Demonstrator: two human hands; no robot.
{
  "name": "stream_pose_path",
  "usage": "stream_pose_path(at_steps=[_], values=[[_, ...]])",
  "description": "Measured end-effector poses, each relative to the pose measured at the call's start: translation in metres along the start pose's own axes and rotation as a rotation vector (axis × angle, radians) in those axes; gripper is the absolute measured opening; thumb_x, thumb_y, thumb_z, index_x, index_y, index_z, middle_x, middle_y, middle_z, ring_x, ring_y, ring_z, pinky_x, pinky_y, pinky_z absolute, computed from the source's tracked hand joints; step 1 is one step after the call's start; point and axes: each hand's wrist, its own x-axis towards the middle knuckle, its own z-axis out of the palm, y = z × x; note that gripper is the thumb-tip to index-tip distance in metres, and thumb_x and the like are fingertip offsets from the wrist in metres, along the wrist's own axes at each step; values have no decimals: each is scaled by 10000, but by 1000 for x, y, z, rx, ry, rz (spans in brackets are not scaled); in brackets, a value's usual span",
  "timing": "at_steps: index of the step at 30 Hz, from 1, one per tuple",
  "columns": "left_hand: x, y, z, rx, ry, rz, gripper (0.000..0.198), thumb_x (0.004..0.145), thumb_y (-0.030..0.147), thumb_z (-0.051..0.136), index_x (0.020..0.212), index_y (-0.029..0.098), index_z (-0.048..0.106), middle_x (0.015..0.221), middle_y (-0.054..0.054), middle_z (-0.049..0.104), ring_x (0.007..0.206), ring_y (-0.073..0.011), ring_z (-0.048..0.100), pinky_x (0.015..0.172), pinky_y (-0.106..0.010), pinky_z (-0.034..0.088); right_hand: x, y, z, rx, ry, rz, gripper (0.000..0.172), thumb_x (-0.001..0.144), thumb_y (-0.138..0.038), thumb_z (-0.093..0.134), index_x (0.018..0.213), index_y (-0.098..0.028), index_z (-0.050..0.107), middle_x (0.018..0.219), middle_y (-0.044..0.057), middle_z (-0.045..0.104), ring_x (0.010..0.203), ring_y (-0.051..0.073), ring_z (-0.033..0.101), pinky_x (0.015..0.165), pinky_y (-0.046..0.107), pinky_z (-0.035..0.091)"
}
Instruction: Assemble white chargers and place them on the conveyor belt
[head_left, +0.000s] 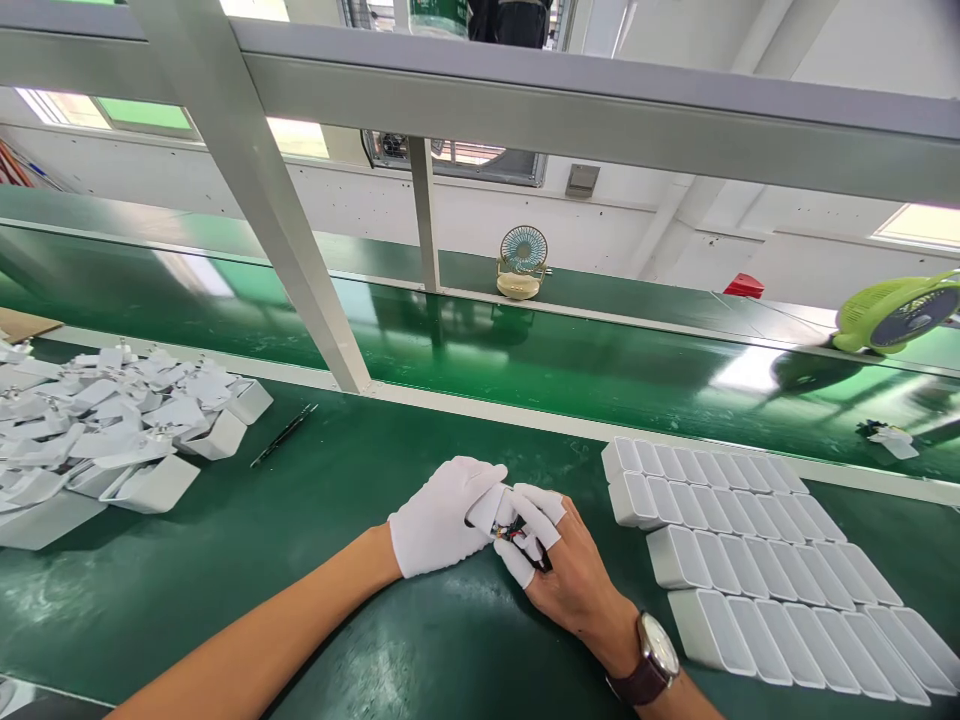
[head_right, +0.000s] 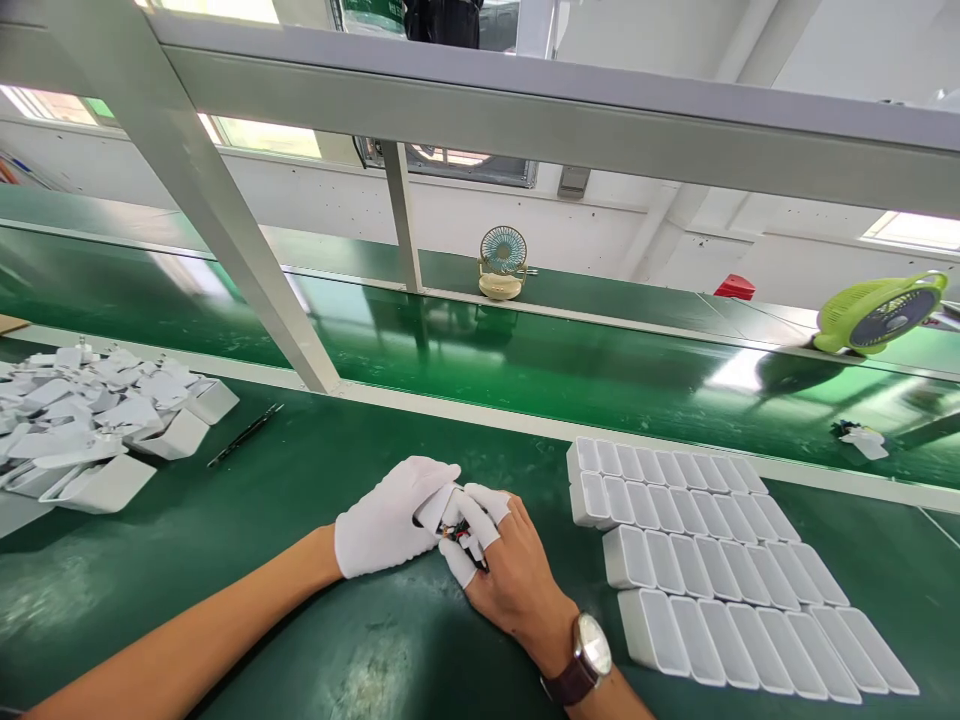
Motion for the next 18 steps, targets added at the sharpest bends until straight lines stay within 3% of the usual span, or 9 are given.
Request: stream_pose_path(at_steps=[4,8,12,15,18], values=[[1,4,-4,-47,-91,-158,410,851,187,657,1245,277,590,1099,-77,676,1052,-264,607,920,-444,506,1,-1,-7,149,-21,178,399,982,-253,559,1379,-237,521,1195,114,664,1084,245,658,904,405,602],[-1,2,-7,-265,-121,-405,279,827,162,662,1087,264,665,1048,-31,687,930,-194,628,798,-334,541,1,3,-6,173,59,290,297,1021,-191,464,1272,-245,613,1106,76,708,1008,200,697,882,352,617],[-1,1,-8,-459,-198,-569,365,774,258,752,1125,242,654,1032,-15,701,817,-164,627,750,-312,542,-2,7,4,78,99,248,315,983,-161,534,1278,-230,623,1203,107,676,1129,233,658,973,418,587],[0,1,-10,-569,-192,-637,267,863,348,678,1094,218,646,1005,-28,708,815,-174,639,771,-336,553,-5,7,9,73,-8,220,391,977,-162,546,1359,-245,579,1309,124,619,1222,252,609,1023,452,562],[2,2,-11,-643,-181,-629,225,946,372,568,1062,203,661,1014,-53,710,881,-199,664,829,-360,558,-5,4,10,46,-68,149,463,966,-139,555,1405,-287,550,1314,121,592,1197,257,605,979,453,586]])
